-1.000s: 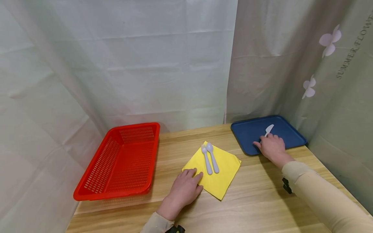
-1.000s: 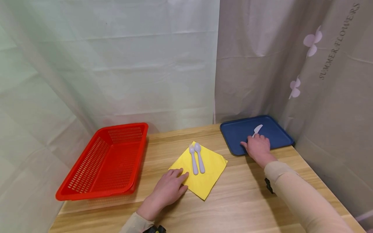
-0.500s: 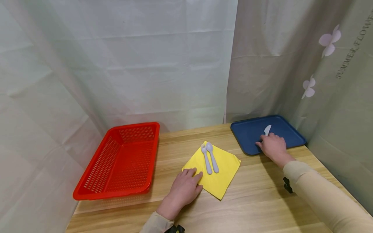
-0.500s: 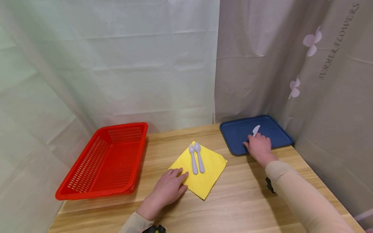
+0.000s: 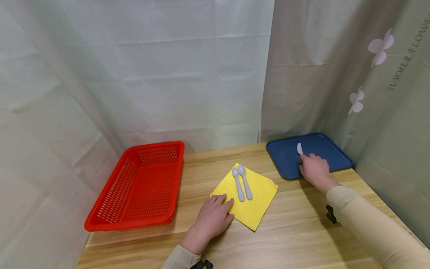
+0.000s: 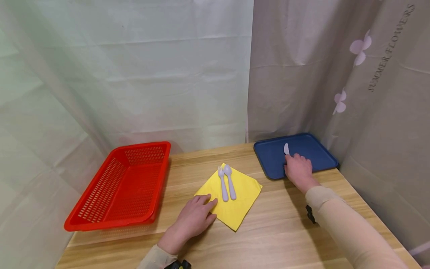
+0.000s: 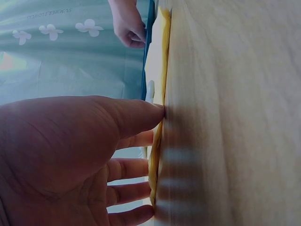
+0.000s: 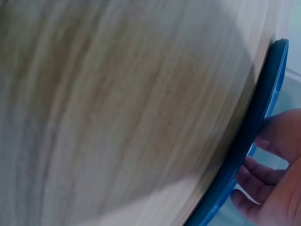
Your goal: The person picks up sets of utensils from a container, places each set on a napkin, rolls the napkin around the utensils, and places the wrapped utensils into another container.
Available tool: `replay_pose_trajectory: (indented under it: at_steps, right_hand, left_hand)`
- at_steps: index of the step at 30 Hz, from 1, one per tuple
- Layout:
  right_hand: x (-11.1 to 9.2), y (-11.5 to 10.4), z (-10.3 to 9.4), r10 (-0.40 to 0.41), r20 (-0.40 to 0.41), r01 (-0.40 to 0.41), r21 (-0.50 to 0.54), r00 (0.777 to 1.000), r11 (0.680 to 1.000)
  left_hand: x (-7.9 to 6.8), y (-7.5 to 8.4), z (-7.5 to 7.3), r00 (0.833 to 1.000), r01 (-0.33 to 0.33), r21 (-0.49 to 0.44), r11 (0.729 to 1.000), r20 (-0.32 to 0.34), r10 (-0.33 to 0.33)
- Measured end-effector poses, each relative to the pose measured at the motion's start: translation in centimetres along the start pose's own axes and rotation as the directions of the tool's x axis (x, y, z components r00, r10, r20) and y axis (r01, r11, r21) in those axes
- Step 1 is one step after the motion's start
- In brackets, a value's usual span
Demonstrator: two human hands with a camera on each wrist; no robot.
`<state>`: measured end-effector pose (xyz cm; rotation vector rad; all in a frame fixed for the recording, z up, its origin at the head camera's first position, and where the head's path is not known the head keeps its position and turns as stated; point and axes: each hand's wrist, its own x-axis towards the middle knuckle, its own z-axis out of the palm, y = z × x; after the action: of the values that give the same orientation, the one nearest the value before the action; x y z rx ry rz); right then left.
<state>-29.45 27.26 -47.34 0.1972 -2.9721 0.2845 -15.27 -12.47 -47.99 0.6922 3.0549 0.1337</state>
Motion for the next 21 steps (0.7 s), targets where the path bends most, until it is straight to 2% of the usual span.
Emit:
replay_pose_trajectory:
  at_steps: [21]
  right_hand:
    - [0.48, 0.14, 0.02, 0.026, -0.015, -0.025, 0.078, 1.0, 0.997]
  left_hand:
    - [0.09, 0.02, -0.02, 1.0, 0.003, -0.002, 1.0, 0.002, -0.003]
